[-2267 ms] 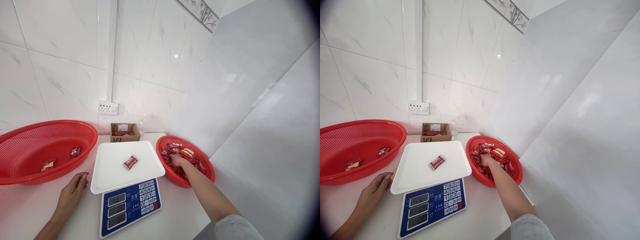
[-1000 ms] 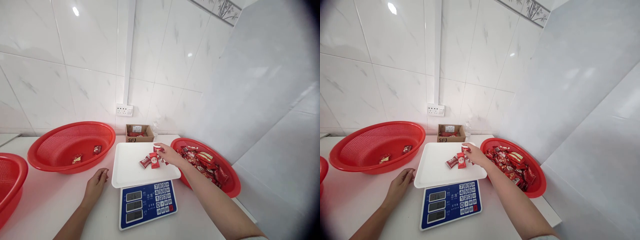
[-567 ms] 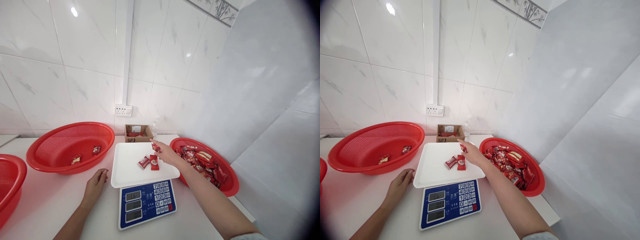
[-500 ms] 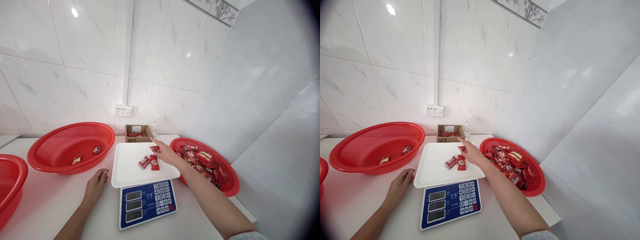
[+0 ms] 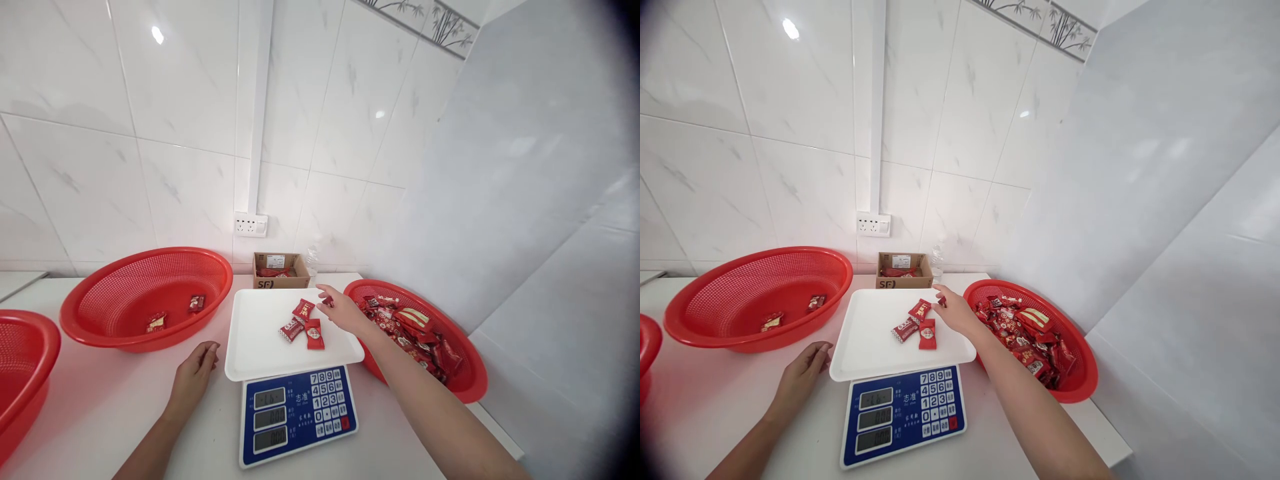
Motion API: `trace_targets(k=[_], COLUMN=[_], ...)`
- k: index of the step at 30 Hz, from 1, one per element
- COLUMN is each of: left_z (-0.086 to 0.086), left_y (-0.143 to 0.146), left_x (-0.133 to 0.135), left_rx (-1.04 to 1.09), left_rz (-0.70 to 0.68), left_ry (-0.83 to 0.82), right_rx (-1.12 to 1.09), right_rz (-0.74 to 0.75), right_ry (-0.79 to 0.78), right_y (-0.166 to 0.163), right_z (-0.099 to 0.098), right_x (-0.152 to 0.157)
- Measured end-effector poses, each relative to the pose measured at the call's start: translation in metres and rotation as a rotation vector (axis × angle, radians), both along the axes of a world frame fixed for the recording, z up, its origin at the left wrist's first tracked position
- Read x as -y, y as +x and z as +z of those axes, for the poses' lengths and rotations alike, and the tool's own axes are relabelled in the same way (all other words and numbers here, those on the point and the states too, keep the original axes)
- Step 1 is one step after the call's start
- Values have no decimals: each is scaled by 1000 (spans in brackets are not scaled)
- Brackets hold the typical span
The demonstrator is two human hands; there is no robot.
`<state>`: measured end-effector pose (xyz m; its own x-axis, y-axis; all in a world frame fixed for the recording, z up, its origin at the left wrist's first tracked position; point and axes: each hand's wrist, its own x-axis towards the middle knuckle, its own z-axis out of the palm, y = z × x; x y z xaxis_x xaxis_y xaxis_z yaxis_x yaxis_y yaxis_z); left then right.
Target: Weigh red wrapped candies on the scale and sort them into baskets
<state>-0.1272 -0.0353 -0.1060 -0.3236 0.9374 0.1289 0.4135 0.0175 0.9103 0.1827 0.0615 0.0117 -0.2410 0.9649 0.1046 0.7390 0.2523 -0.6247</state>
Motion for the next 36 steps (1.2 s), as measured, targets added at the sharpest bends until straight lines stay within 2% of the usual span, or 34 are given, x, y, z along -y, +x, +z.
trace_targets(k=[4, 8, 15, 20, 25, 31, 36], left_z=[1, 3, 2, -2, -3, -6, -5], left_y=[1, 1, 1, 0, 0, -1, -1], left_x=[0, 1, 0, -2, -2, -3, -3], left_rx=[3, -1, -2, 5, 4, 7, 6], left_rz=[3, 9, 2, -12, -18, -26, -24], left_ry=[6, 5, 4, -8, -13, -17, -31], right_rx=[38, 92, 177, 320, 349, 324, 325], right_rz=[17, 95, 220, 189, 190, 226, 266], right_ry=[22, 49, -81, -129, -99, -98, -107], right_y=[-1, -4, -3, -9, -24, -42, -38], right_z=[-2, -2, -15, -27, -34, -32, -27], right_x=[0, 6, 23, 25, 16, 16, 26])
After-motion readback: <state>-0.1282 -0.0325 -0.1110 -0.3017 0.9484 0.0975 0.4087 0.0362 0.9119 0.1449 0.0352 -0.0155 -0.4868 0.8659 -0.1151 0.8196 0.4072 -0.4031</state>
